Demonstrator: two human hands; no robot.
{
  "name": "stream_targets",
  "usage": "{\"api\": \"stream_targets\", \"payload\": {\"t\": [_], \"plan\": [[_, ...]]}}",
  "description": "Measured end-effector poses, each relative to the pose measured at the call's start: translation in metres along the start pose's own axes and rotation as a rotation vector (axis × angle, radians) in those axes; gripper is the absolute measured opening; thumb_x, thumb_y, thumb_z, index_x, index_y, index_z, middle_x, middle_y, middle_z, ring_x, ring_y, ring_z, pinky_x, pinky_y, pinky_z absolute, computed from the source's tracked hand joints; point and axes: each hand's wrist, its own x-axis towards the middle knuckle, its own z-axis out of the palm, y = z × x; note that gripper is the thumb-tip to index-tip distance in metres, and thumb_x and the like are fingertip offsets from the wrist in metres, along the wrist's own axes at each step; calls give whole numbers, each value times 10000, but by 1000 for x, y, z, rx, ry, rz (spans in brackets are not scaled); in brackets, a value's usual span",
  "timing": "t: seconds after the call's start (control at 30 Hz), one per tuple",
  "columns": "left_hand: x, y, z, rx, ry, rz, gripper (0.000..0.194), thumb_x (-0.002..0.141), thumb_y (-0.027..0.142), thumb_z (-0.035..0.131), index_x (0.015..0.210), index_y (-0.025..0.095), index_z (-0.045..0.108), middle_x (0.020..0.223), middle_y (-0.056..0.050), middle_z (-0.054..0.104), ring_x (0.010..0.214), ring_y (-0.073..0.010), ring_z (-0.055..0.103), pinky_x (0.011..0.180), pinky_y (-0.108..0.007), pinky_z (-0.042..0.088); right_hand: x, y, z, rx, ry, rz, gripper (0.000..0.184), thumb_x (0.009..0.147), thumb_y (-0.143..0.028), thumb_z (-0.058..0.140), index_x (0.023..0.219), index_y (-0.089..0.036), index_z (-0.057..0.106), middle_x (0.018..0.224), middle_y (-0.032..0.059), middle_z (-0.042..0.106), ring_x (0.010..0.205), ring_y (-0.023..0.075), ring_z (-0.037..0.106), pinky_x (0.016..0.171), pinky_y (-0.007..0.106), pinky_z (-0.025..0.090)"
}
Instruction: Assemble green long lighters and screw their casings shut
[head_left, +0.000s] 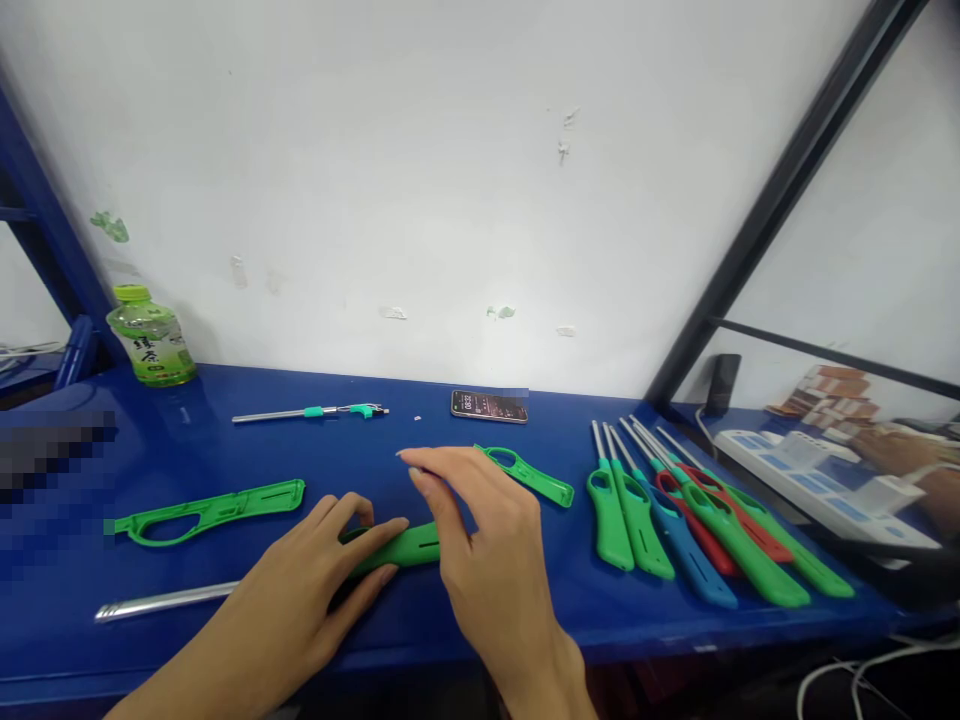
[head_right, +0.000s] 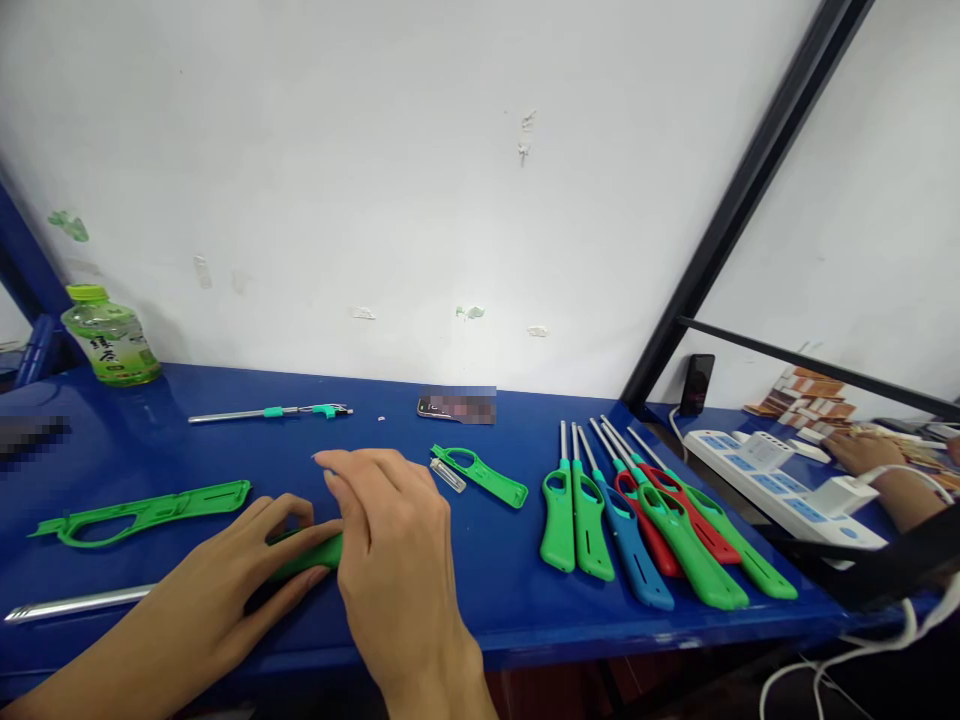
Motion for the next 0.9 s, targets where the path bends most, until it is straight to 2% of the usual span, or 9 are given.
{"api": "stream_targets", "payload": {"t": [0.07,0.13,0.23,0.33,0.4,0.6,0.8,0.9], "plan": [[0,0,0,6,5,-3,324,1112,412,522,1389,348,678,1155,-48,657,988,-225,656,846,-352,565,1,0,4,4,33,22,180,1020,-123,702,1094,-238,818,1027,14,775,929,157,744,847,270,580],[0,-1,1,9,14,-3,325,1108,394,525,1393,352,677,1161,-46,663,995,-231,654,843,-359,570,1,-1,6,-17,52,26,115,981,-158,776,1053,-236,821,983,18,737,880,160,728,787,267,573],[0,0,0,9,14,0,327,1106,385,531,1399,359,672,1154,-44,668,1006,-234,655,859,-364,577,0,-1,5,-12,29,-4,144,1024,-191,724,1132,-229,812,1044,32,760,939,167,743,842,272,584],[0,1,-1,2,12,5,316,1111,406,523,1372,341,687,1116,-51,665,973,-228,662,833,-346,580,0,-2,0,54,-10,-36,237,1070,-144,602,1200,-211,789,1150,39,802,1061,162,764,945,250,582],[1,1,-2,2,14,6,325,1113,425,516,1376,335,685,1120,-55,662,965,-225,668,820,-338,581,1,-2,-2,81,-18,-35,283,1074,-106,562,1198,-224,786,1157,21,817,1080,147,769,957,232,580],[-1,-1,2,37,32,12,342,1111,424,530,1418,365,666,1195,-46,663,1034,-229,672,888,-356,592,5,1,-5,42,31,15,227,1016,-87,676,1066,-259,817,1012,-3,782,927,140,765,816,244,588],[-3,-3,4,81,58,30,380,1096,425,556,1461,368,644,1182,-53,688,1009,-223,701,853,-331,627,8,3,-13,26,64,35,117,953,-133,792,962,-249,801,895,-11,746,808,145,725,726,248,563],[-4,-9,8,82,62,37,417,1090,433,558,1501,388,610,1205,-58,704,1008,-225,718,836,-318,645,8,8,-17,-7,41,19,106,938,-171,814,988,-265,811,838,-12,693,721,139,700,655,235,566]]}}
